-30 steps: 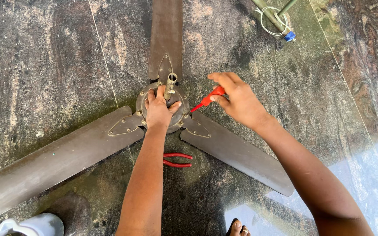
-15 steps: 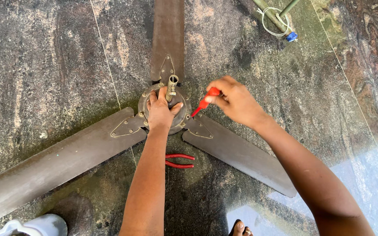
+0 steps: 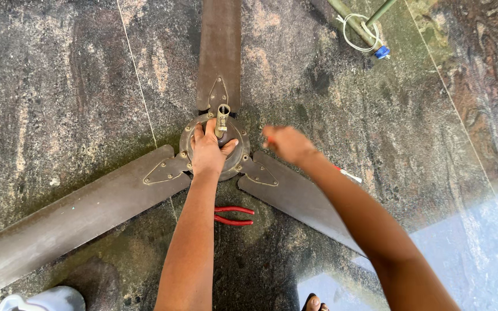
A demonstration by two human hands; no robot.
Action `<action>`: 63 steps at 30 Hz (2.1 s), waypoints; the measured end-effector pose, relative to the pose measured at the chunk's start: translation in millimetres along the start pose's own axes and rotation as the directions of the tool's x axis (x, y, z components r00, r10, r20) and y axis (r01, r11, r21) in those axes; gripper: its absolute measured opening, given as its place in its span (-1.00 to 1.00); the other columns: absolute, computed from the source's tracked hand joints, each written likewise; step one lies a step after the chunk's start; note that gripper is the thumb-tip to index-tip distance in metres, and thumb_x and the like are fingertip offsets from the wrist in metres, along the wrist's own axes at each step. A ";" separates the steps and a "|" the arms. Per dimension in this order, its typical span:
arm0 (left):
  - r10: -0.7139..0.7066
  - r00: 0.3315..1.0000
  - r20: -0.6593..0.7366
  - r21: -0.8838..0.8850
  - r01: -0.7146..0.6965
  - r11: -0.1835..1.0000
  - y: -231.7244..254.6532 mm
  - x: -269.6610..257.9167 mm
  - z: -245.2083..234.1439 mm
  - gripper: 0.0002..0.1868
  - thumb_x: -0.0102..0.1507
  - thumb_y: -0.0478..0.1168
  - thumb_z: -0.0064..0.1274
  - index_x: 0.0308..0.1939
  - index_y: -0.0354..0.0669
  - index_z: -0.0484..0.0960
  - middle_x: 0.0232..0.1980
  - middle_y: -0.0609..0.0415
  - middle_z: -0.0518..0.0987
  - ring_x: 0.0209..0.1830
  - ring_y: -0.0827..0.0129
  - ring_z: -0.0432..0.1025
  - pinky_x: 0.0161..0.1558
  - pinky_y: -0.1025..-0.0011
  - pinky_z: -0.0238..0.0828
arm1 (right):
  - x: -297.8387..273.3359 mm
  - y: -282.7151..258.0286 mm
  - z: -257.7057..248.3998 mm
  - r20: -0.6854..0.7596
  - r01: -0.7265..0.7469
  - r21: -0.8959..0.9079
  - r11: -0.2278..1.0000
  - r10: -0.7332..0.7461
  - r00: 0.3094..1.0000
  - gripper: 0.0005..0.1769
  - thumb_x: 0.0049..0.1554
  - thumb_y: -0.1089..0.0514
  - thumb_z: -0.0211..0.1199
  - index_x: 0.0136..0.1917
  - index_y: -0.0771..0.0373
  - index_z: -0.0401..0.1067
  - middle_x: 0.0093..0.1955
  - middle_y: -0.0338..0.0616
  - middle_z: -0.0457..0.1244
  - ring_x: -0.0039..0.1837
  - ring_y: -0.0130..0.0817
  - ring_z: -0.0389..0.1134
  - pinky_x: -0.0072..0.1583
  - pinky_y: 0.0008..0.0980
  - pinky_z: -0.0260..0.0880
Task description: The person uses a red screwdriver to loosen and remove screws from the central hub of a ceiling fan lying on the floor. They then detach one of the fan blades from the hub.
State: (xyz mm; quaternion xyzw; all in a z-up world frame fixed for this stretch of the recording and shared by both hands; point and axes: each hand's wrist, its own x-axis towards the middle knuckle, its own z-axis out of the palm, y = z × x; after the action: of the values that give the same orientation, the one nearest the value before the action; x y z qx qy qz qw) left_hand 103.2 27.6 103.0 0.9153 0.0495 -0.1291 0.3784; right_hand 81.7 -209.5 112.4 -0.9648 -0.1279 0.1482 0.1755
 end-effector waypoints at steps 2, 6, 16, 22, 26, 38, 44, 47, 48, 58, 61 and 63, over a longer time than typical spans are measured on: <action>0.011 1.000 -0.004 -0.002 -0.011 1.000 -2.4 0.4 2.1 -0.12 0.07 0.03 0.43 0.39 0.32 0.28 0.57 -0.19 0.12 0.52 -0.31 0.05 0.32 -0.09 0.30 | 9.0 3.6 32.2 0.051 0.036 -0.078 0.996 -0.032 0.998 -0.67 0.07 0.27 0.24 0.12 0.17 0.33 0.00 0.07 0.38 0.03 0.10 0.46 0.01 0.02 0.52; 0.032 0.999 -0.024 -0.027 -0.033 0.999 -6.4 0.5 3.2 -0.14 0.06 0.02 0.44 0.37 0.33 0.32 0.56 -0.20 0.12 0.50 -0.34 0.07 0.28 -0.10 0.32 | 16.1 12.4 64.3 0.223 -0.089 -0.205 0.975 0.135 0.966 -0.57 0.24 0.13 0.15 0.38 0.07 0.26 0.07 0.14 0.37 0.10 0.12 0.45 0.06 0.03 0.51; 0.005 1.000 0.008 -0.029 -0.005 1.000 1.9 -4.1 -3.9 -0.22 0.07 0.01 0.43 0.30 0.34 0.36 0.58 -0.16 0.12 0.51 -0.32 0.07 0.23 -0.13 0.38 | -17.5 18.1 32.6 0.335 -0.144 -0.105 0.984 0.171 0.926 -0.48 0.16 0.13 0.26 0.32 0.21 0.17 0.13 0.23 0.30 0.24 0.14 0.34 0.27 0.06 0.37; -0.043 0.997 0.062 0.017 0.042 0.999 -0.2 -0.4 1.6 -0.24 0.10 0.09 0.42 0.29 0.39 0.33 0.60 -0.14 0.03 0.55 -0.34 -0.06 0.32 -0.18 0.21 | -28.2 6.0 -32.4 0.236 -0.311 0.297 0.903 0.246 0.940 -0.41 0.21 0.29 0.01 0.46 -0.02 0.01 0.04 0.14 0.35 0.05 -0.01 0.43 0.15 0.05 0.41; 0.025 1.000 -0.017 -0.019 -0.026 0.999 0.6 -3.6 -1.9 -0.20 0.07 0.06 0.40 0.32 0.38 0.32 0.62 -0.10 0.05 0.56 -0.32 -0.01 0.34 -0.15 0.26 | -35.3 -21.2 -52.4 0.156 -0.095 0.319 0.943 0.046 0.987 -0.45 0.18 0.29 0.07 0.39 -0.01 0.03 0.02 -0.01 0.37 0.04 -0.12 0.46 0.11 -0.10 0.46; 0.063 0.996 -0.055 -0.144 -0.071 0.987 38.4 -38.1 -52.0 -0.01 0.19 0.09 0.30 0.57 0.20 0.06 0.49 -0.18 0.17 0.46 -0.28 0.08 0.32 -0.10 0.24 | -68.6 -61.7 -76.4 -0.064 0.081 0.208 0.975 -0.069 0.996 -0.57 0.14 0.24 0.20 0.26 0.13 0.20 -0.10 0.08 0.37 -0.05 0.06 0.45 0.01 -0.03 0.42; 0.372 0.830 -0.416 -0.168 -0.472 0.866 68.4 -53.0 -88.6 -0.22 0.18 -0.17 0.28 0.45 -0.10 0.31 0.29 -0.27 0.50 0.27 -0.19 0.40 0.28 0.02 0.36 | -84.1 -89.5 -92.6 -0.242 0.070 0.049 0.996 -0.056 0.969 -0.71 0.13 0.08 0.36 -0.02 0.23 0.32 -0.23 0.08 0.38 -0.10 0.12 0.45 -0.06 0.01 0.42; 0.294 0.880 -0.374 -0.213 -0.390 0.896 62.5 -56.7 -84.7 -0.24 0.17 -0.24 0.26 0.42 -0.15 0.29 0.26 -0.28 0.47 0.26 -0.15 0.38 0.28 0.03 0.32 | -94.8 -99.1 -98.4 -0.278 0.004 0.066 0.998 0.015 0.960 -0.67 0.15 0.01 0.36 -0.02 0.24 0.31 -0.29 0.10 0.37 -0.17 0.12 0.45 -0.08 -0.01 0.43; 0.260 0.894 -0.366 -0.232 -0.358 0.904 53.6 -57.8 -76.7 -0.29 0.20 -0.25 0.23 0.40 -0.15 0.30 0.27 -0.27 0.47 0.27 -0.10 0.40 0.29 0.05 0.32 | -97.6 -101.0 -99.3 -0.278 -0.040 0.074 0.996 0.059 0.959 -0.65 0.16 -0.02 0.36 -0.01 0.23 0.31 -0.31 0.10 0.37 -0.19 0.11 0.45 -0.09 -0.02 0.43; -0.169 0.984 0.050 -0.158 0.175 0.972 -124.0 -69.7 98.3 -0.66 0.27 -0.06 0.17 0.09 -0.04 0.65 0.12 0.02 0.69 0.15 0.17 0.57 0.20 0.23 0.49 | -107.5 -83.2 -68.9 -0.438 0.127 0.212 0.969 -0.022 0.899 -0.63 0.15 0.05 0.36 0.03 0.24 0.24 -0.18 0.13 0.39 -0.06 0.20 0.45 -0.10 0.01 0.44; -0.100 0.988 0.120 -0.164 0.119 0.979 -132.9 -60.3 125.8 -0.61 0.26 -0.07 0.14 0.17 0.00 0.63 0.13 0.01 0.70 0.18 0.18 0.57 0.23 0.25 0.47 | -105.2 -76.7 -61.8 -0.395 0.103 0.252 0.962 0.005 0.919 -0.64 0.16 0.05 0.37 0.05 0.23 0.27 -0.18 0.14 0.40 -0.06 0.17 0.45 -0.08 -0.02 0.45; -0.082 0.994 0.071 -0.229 0.096 0.969 -129.5 -53.1 135.6 -0.55 0.26 -0.07 0.17 0.20 -0.07 0.60 0.19 -0.04 0.66 0.23 0.18 0.55 0.26 0.26 0.45 | -104.8 -77.5 -59.4 -0.383 0.122 0.267 0.956 -0.011 0.924 -0.64 0.15 0.04 0.38 0.06 0.23 0.30 -0.16 0.11 0.41 -0.06 0.13 0.47 -0.06 -0.07 0.46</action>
State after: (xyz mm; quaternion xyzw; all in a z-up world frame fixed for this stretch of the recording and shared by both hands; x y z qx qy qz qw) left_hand 0.8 24.1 -62.7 0.8574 0.0936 -0.1670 0.4777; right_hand -10.6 -188.5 220.0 -0.9346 -0.1021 -0.0294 0.3395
